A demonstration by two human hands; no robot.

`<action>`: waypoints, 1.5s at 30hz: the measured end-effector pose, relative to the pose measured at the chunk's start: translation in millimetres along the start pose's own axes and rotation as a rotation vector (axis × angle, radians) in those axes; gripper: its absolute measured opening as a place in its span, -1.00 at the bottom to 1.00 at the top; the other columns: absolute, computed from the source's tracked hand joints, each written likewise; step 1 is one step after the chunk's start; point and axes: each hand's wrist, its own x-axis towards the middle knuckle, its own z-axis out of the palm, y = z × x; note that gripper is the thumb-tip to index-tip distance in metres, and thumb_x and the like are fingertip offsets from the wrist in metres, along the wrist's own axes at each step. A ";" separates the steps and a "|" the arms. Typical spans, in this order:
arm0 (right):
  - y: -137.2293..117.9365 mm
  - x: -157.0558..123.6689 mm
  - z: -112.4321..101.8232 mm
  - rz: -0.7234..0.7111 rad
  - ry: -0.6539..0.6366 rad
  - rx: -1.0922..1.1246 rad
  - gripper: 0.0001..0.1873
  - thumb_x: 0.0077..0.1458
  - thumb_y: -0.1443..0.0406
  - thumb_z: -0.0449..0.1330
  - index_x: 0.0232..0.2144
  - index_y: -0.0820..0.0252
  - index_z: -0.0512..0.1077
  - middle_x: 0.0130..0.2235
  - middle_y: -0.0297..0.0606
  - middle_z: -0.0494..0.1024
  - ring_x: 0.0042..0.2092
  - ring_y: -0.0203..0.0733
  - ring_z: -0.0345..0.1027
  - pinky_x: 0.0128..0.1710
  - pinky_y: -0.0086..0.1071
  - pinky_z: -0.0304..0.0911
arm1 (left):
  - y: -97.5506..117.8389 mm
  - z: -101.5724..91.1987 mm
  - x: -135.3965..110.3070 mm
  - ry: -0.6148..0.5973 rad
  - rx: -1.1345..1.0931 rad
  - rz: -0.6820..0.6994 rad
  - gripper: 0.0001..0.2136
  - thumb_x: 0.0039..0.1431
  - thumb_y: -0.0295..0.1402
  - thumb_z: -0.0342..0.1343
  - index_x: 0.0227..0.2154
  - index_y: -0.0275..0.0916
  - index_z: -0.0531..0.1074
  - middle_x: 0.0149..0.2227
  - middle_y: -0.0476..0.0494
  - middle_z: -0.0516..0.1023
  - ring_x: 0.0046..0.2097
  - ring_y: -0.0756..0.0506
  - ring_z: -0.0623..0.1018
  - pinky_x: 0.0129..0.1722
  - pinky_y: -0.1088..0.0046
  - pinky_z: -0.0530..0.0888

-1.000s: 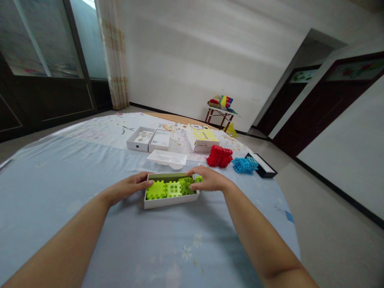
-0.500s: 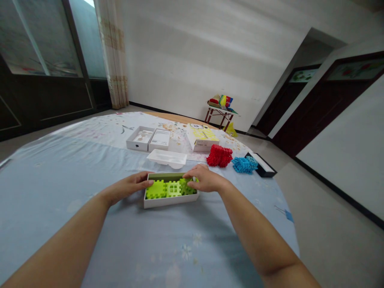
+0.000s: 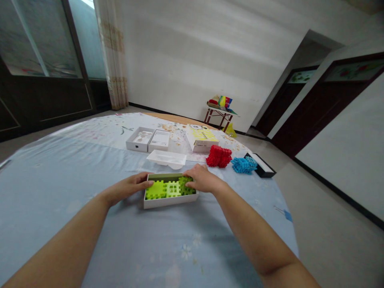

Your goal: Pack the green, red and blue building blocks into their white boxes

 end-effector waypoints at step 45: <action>-0.7 -19.0 -7.2 -0.045 -0.005 0.233 -0.61 -0.14 0.38 0.22 -0.17 0.06 0.46 -0.15 -0.28 0.51 -0.05 -0.08 0.27 0.00 -0.16 0.04 | -4.0 -2.2 2.2 0.017 -0.023 0.003 -0.54 0.06 -0.09 0.01 0.01 -0.14 0.30 0.00 -0.03 0.45 0.03 -0.16 0.39 0.04 0.39 0.29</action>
